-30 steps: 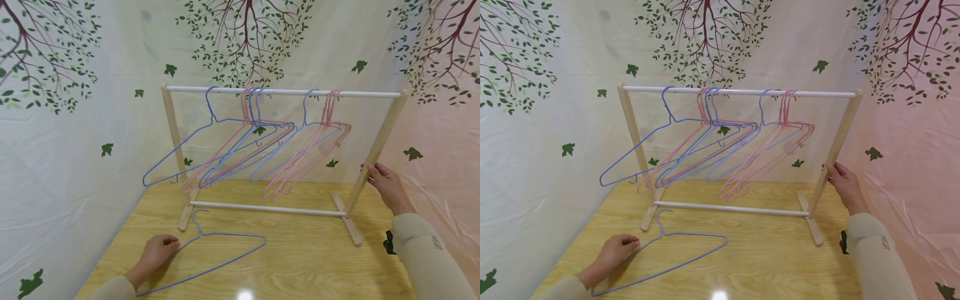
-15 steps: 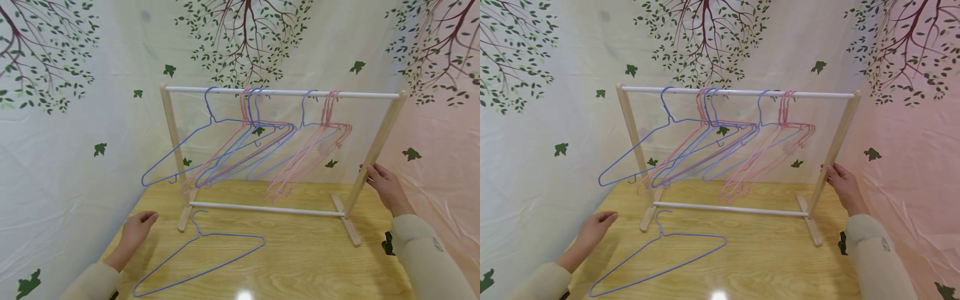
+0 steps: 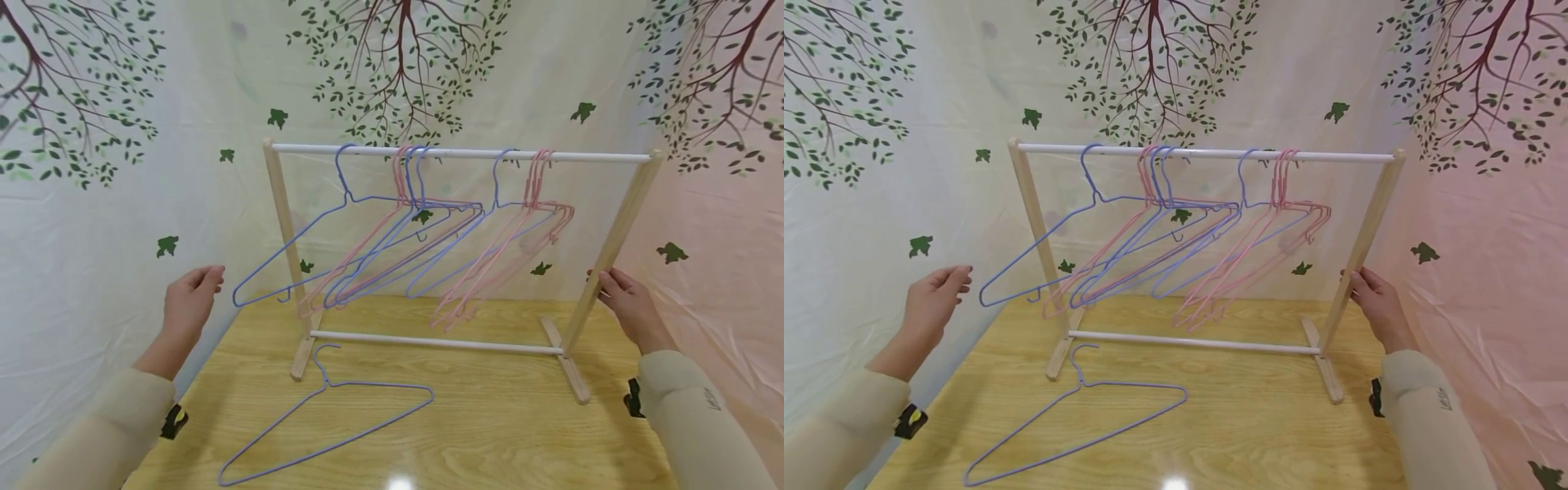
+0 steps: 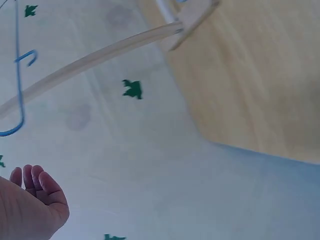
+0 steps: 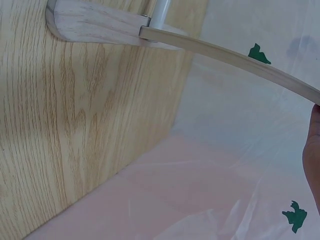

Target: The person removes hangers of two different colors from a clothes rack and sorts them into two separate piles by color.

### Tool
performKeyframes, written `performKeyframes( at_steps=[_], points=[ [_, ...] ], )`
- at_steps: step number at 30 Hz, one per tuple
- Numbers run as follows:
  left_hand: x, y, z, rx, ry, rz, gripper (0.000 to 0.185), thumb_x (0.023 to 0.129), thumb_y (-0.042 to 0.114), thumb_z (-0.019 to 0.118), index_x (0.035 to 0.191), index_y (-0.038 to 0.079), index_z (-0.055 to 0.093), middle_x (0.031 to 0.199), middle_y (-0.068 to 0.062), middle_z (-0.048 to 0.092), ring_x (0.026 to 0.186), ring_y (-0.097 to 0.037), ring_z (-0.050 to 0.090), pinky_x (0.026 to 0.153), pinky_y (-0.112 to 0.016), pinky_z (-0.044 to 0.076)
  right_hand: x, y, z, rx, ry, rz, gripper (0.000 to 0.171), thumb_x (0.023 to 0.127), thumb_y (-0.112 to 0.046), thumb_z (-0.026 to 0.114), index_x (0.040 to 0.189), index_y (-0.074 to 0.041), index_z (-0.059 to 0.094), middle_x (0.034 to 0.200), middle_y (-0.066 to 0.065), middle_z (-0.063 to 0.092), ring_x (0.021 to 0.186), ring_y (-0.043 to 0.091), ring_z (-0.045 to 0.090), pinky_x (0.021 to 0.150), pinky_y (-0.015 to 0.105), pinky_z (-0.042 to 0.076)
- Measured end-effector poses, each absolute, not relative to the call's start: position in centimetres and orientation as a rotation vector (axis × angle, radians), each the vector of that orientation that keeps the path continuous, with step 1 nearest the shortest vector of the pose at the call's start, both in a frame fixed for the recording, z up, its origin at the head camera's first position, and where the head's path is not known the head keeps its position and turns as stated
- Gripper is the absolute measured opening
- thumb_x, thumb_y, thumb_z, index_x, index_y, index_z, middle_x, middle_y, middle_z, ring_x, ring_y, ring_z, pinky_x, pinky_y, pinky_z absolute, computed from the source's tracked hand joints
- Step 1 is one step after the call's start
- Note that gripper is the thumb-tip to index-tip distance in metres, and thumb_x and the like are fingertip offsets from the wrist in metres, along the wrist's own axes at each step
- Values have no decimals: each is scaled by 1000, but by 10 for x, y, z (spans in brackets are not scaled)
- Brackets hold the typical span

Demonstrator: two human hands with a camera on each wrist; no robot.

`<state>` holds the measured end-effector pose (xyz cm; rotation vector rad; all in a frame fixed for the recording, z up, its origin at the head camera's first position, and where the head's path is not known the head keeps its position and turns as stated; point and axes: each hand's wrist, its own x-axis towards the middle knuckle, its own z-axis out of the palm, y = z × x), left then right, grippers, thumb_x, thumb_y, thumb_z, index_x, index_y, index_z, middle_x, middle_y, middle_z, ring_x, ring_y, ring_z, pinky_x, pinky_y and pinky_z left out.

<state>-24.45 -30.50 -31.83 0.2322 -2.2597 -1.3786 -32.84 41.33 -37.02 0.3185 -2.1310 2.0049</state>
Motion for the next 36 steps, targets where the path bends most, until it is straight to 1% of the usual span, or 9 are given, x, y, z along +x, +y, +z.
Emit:
performKeyframes(
  at_steps=[5,8,11,14,17,20,24,28,36],
  points=[
    [-254,-295,-289,136,-2234,-1398,57,100,45,54,128,-4,60,88,17,56,86,-3,53,70,-14,44,-327,412,-370,260,-2199,1928,72,102,-35,51,153,7,23,113,-16,57,100,-8,56,103,31,33],
    [-260,-286,-275,90,-2237,-1406,58,98,48,56,127,-2,61,88,14,57,86,-6,51,68,-15,43,-328,413,-370,273,-2183,1940,72,103,-33,50,153,10,20,111,-18,58,99,-9,56,103,33,30],
    [-266,-276,-265,60,-2247,-1429,59,96,50,58,128,1,62,90,12,57,87,-8,50,68,-18,43,-328,414,-371,292,-2155,1961,71,104,-30,49,152,12,17,108,-19,60,98,-9,57,102,29,33],
    [-270,-266,-258,36,-2272,-1428,59,96,51,59,129,3,62,97,12,58,93,-7,50,73,-20,43,-328,415,-372,298,-2142,1969,70,104,-29,49,152,12,18,108,-19,61,99,-8,57,98,23,39],
    [-274,-255,-254,-18,-2271,-1431,56,96,46,61,129,0,62,100,11,60,97,-8,52,80,-23,43,-328,415,-373,307,-2131,1976,70,104,-29,50,152,12,18,109,-18,61,99,-8,57,95,20,42],
    [-279,-245,-252,-87,-2285,-1404,52,97,41,63,127,-2,63,99,8,62,97,-9,53,81,-23,43,-328,415,-373,323,-2107,1990,70,104,-28,50,152,12,18,110,-17,61,99,-8,58,92,16,44],
    [-286,-235,-252,-148,-2340,-1339,49,96,39,65,125,0,65,104,-3,65,93,-11,56,77,-22,45,-328,414,-373,357,-2055,2027,68,104,-25,50,151,13,19,110,-15,62,99,-7,59,83,11,47],
    [-291,-229,-254,-186,-2372,-1297,46,95,36,67,125,1,65,109,-13,65,91,-14,58,74,-21,47,-329,413,-374,382,-2035,2049,68,104,-24,50,151,13,18,110,-14,63,101,-6,59,82,10,48],
    [-296,-223,-262,-210,-2411,-1234,37,95,27,70,120,0,68,96,-10,64,83,-15,55,66,-20,45,-330,414,-373,350,-2058,2042,71,103,-27,50,152,12,16,109,-15,62,100,-8,58,82,10,48]
  ],
)
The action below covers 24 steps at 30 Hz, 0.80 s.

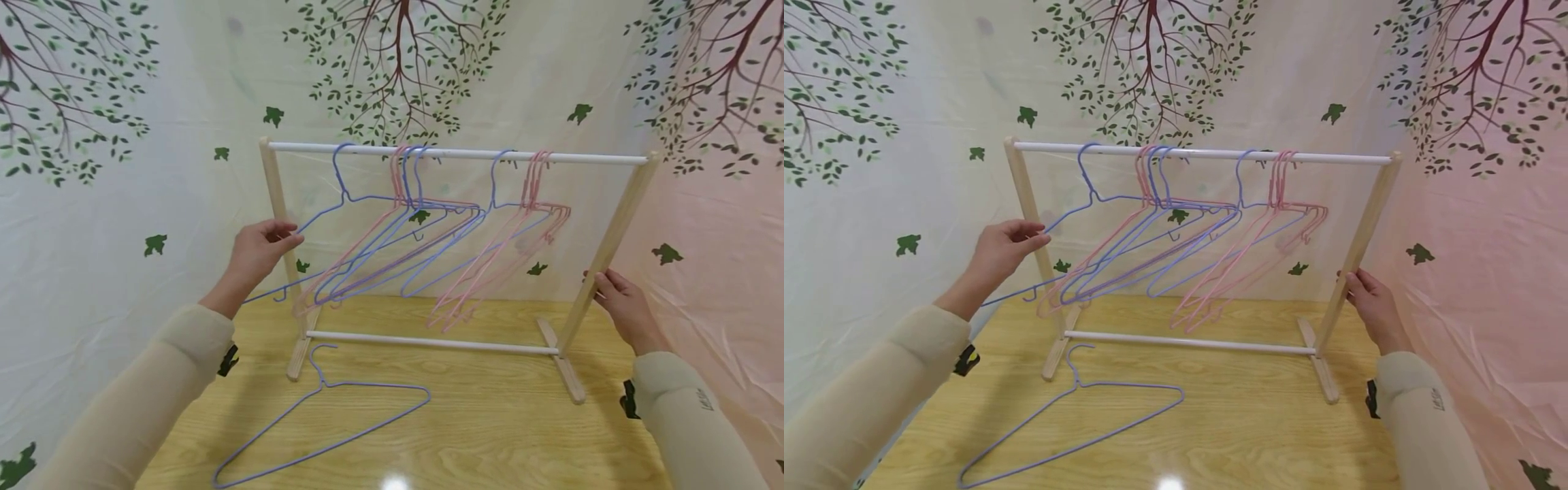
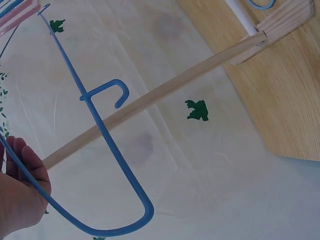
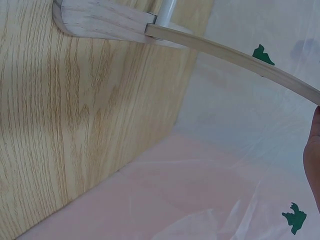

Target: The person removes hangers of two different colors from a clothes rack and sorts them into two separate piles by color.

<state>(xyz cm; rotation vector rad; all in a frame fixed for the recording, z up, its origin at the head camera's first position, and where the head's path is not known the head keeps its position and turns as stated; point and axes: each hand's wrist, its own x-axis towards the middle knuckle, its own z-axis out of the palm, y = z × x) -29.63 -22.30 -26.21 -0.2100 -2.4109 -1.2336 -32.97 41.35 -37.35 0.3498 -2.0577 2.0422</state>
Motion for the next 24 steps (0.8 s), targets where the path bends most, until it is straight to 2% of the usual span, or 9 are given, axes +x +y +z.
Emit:
performKeyframes(
  at_steps=[6,11,15,20,22,24],
  points=[
    [-302,-221,-267,-188,-2385,-1215,30,96,22,68,114,-2,71,98,-15,68,82,-16,56,65,-19,44,-329,413,-374,342,-2057,2052,72,103,-27,50,152,12,16,108,-17,63,100,-7,58,84,11,48],
    [-305,-219,-268,-191,-2323,-1213,29,96,21,69,110,-4,71,99,-18,69,80,-10,56,65,-16,44,-328,413,-374,339,-2064,2042,71,103,-26,50,152,12,15,109,-16,62,100,-7,58,83,11,48],
    [-308,-219,-267,-207,-2236,-1178,25,94,16,70,106,-6,73,95,-18,70,74,-4,54,64,-14,43,-327,413,-374,320,-2088,2027,72,103,-28,50,153,11,16,112,-16,61,101,-8,57,94,16,44],
    [-307,-222,-260,-194,-2171,-1177,23,93,16,71,105,-5,74,93,-15,70,72,0,54,66,-14,43,-327,412,-373,295,-2111,2012,72,103,-30,50,153,9,16,115,-15,59,102,-8,56,105,29,32],
    [-305,-224,-257,-184,-2165,-1181,24,93,17,71,105,-4,74,93,-14,69,73,0,54,66,-14,43,-327,411,-372,294,-2112,2009,72,103,-29,50,153,10,17,115,-15,59,102,-8,56,104,27,33],
    [-304,-228,-256,-174,-2160,-1179,25,93,17,72,106,-4,74,90,-7,69,74,-1,54,65,-14,43,-327,411,-371,291,-2119,1999,71,103,-30,50,153,10,17,116,-14,59,103,-8,56,104,26,34]
  ],
)
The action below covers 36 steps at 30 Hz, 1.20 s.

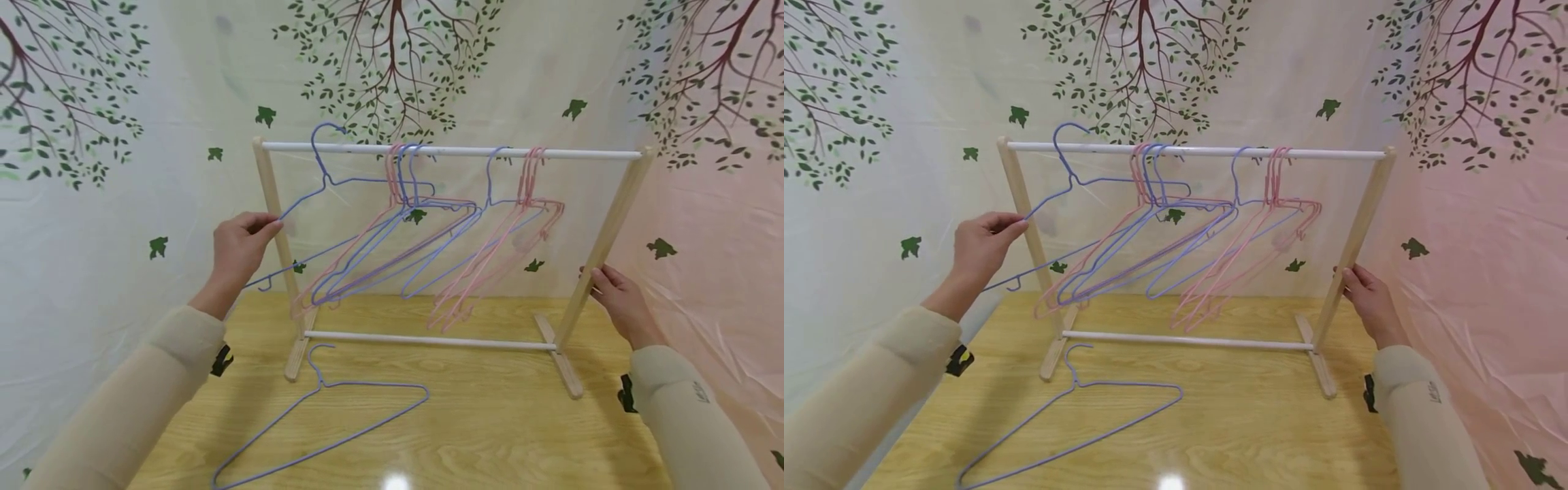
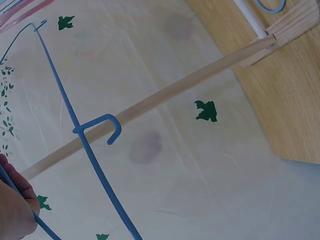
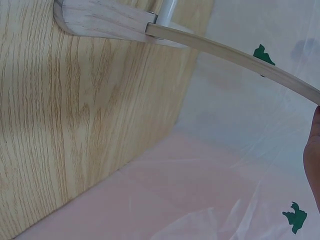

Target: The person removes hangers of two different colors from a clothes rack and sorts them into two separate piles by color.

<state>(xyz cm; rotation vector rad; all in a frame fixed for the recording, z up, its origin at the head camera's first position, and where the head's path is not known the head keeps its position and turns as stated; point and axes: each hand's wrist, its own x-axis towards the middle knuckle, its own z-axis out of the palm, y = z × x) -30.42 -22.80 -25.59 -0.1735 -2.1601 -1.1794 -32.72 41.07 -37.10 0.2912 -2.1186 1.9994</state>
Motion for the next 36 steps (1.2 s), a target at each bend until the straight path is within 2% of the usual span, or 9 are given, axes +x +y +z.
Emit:
performKeyframes(
  at_steps=[5,8,12,18,29,36],
  points=[
    [-300,-239,-255,-157,-2137,-1180,27,93,21,72,106,-3,75,79,17,60,73,-3,53,64,-16,42,-328,411,-370,277,-2171,1944,70,103,-32,49,153,8,20,122,-9,56,104,-7,55,102,24,38],
    [-297,-245,-254,-154,-2121,-1217,31,93,24,72,107,-3,74,79,22,60,74,-2,54,64,-16,43,-328,411,-370,276,-2175,1934,69,103,-33,49,153,7,22,122,-8,55,105,-6,55,102,24,38],
    [-292,-251,-253,-131,-2099,-1250,33,93,25,73,108,-4,74,81,23,61,76,-1,55,64,-14,43,-328,409,-369,279,-2173,1925,68,103,-32,49,153,6,23,119,-11,56,104,-6,55,103,26,37],
    [-286,-261,-257,-134,-2036,-1239,29,91,18,75,105,-7,74,81,23,60,75,2,56,65,-12,43,-329,408,-369,281,-2151,1945,65,103,-31,49,154,3,27,115,-17,58,103,-8,57,105,27,34],
    [-278,-277,-267,-79,-2033,-1290,28,90,17,75,107,-6,73,82,22,63,76,1,57,64,-11,44,-328,409,-367,239,-2158,1981,73,103,-34,50,154,7,17,118,-11,55,103,-7,55,107,36,26],
    [-271,-291,-279,-8,-2058,-1269,28,90,19,76,106,-3,74,79,23,62,73,1,55,61,-11,43,-326,407,-368,203,-2200,1926,71,103,-36,49,155,4,22,119,-11,55,104,-5,54,107,37,27]
  ],
)
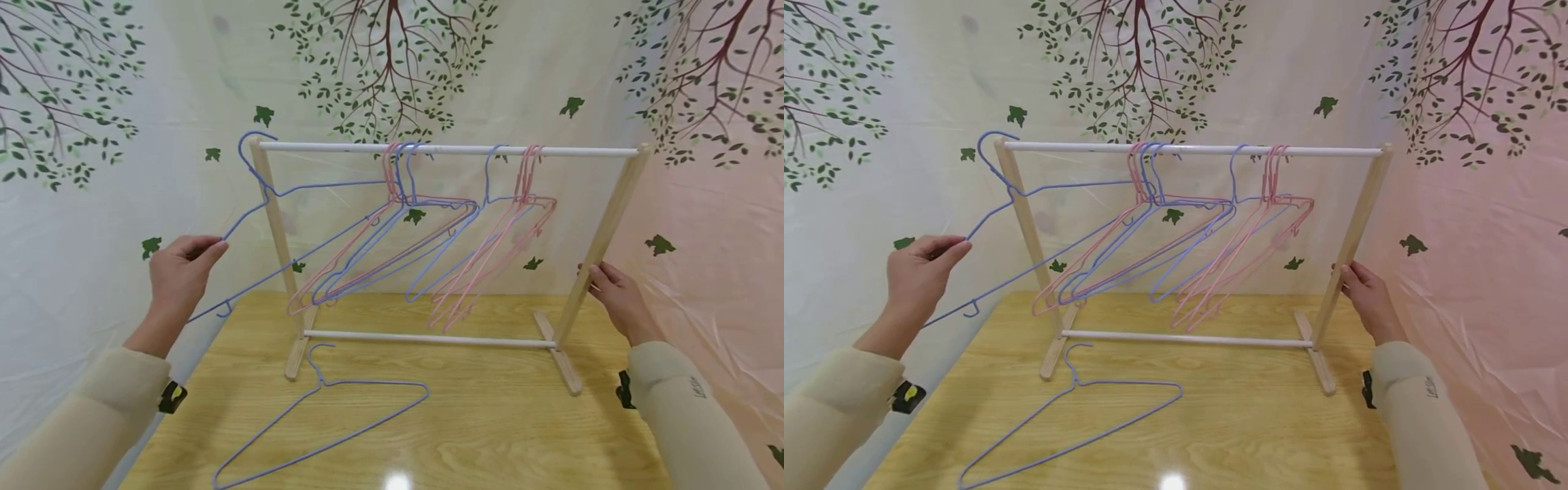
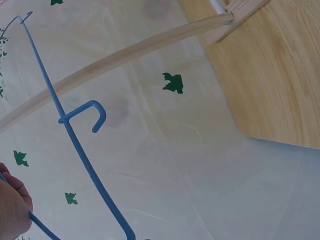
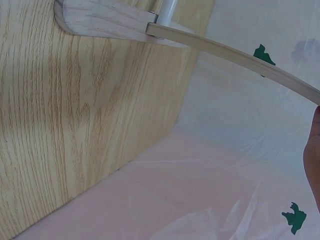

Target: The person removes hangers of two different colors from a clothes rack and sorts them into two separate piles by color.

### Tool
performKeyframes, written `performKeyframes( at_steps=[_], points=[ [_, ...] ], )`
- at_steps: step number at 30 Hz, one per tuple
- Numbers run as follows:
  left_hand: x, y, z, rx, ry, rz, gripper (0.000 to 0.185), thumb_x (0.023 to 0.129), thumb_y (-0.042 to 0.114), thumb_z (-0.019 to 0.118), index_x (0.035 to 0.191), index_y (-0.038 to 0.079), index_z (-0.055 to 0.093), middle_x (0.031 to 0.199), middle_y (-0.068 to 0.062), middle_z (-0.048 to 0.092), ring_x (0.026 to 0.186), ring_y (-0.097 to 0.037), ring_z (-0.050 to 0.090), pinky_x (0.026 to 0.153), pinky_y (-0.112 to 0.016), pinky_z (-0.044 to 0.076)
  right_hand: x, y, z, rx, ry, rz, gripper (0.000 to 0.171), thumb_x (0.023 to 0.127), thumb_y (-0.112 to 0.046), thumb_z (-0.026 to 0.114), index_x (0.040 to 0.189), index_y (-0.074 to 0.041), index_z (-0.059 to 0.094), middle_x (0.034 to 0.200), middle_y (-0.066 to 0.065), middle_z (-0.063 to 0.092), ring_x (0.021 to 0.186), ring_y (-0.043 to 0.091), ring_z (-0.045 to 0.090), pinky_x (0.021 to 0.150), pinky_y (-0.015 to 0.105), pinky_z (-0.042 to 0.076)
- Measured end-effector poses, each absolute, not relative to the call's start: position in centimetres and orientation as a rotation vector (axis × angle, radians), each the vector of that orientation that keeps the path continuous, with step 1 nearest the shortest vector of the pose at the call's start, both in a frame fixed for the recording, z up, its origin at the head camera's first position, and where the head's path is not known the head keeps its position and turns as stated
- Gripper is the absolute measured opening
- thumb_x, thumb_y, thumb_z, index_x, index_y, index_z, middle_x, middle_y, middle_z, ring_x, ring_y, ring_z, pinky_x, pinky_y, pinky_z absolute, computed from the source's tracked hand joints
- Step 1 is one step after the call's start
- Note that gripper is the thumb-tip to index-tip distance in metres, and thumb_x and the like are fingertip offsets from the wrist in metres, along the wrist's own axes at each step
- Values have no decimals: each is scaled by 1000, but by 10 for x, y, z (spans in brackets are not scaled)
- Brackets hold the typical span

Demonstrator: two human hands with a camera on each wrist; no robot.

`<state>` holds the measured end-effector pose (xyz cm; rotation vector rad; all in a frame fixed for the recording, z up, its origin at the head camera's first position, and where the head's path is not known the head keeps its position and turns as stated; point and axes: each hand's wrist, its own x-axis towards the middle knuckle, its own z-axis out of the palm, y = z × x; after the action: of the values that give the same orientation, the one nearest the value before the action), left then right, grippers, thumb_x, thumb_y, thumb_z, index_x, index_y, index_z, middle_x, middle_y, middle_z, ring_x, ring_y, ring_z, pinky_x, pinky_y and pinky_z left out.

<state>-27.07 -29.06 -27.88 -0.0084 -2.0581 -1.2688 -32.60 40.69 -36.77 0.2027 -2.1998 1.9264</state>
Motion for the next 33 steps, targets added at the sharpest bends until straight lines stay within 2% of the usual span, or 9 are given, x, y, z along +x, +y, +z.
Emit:
performKeyframes(
  at_steps=[8,13,17,20,23,27,30,33],
  points=[
    [-260,-304,-293,5,-2086,-1198,29,91,21,74,105,-4,73,80,25,60,73,1,54,60,-10,42,-327,405,-368,189,-2194,1921,67,103,-36,49,155,0,27,116,-14,55,104,-5,54,107,38,26],
    [-255,-311,-303,21,-2080,-1188,26,91,19,75,103,-4,74,80,24,60,71,0,53,59,-11,42,-327,406,-368,209,-2186,1937,70,103,-36,49,155,3,23,116,-14,55,104,-5,54,108,38,25],
    [-252,-314,-310,45,-2096,-1156,29,91,20,74,103,-7,73,78,26,59,71,1,53,60,-11,41,-327,407,-370,265,-2137,1970,70,103,-32,49,154,7,20,115,-15,57,103,-7,55,107,32,29],
    [-249,-317,-317,69,-2133,-1125,31,92,22,73,104,-7,72,78,27,58,71,1,52,59,-11,40,-328,408,-371,306,-2094,2001,64,104,-28,49,154,4,25,114,-16,60,104,-7,55,107,29,32],
    [-246,-318,-325,77,-2168,-1106,32,92,23,73,104,-6,72,78,28,57,71,1,52,58,-11,40,-327,409,-371,315,-2072,2029,58,104,-27,49,153,0,30,113,-16,61,104,-6,56,108,30,30],
    [-243,-320,-339,59,-2209,-1067,30,93,23,72,104,-5,73,79,29,56,71,3,51,58,-11,41,-327,408,-371,304,-2066,2045,60,104,-27,50,153,0,29,113,-16,61,103,-6,56,109,34,25],
    [-240,-321,-349,44,-2242,-1059,30,94,24,70,105,-4,74,81,29,55,72,4,52,58,-10,41,-327,408,-370,300,-2061,2051,64,104,-27,50,154,3,25,113,-15,61,103,-6,57,109,34,26],
    [-235,-322,-359,39,-2276,-1065,30,95,25,70,106,-3,74,82,27,57,72,4,53,59,-11,42,-328,409,-371,304,-2063,2053,62,103,-27,50,154,1,28,114,-15,61,104,-6,57,108,31,29]
  ],
)
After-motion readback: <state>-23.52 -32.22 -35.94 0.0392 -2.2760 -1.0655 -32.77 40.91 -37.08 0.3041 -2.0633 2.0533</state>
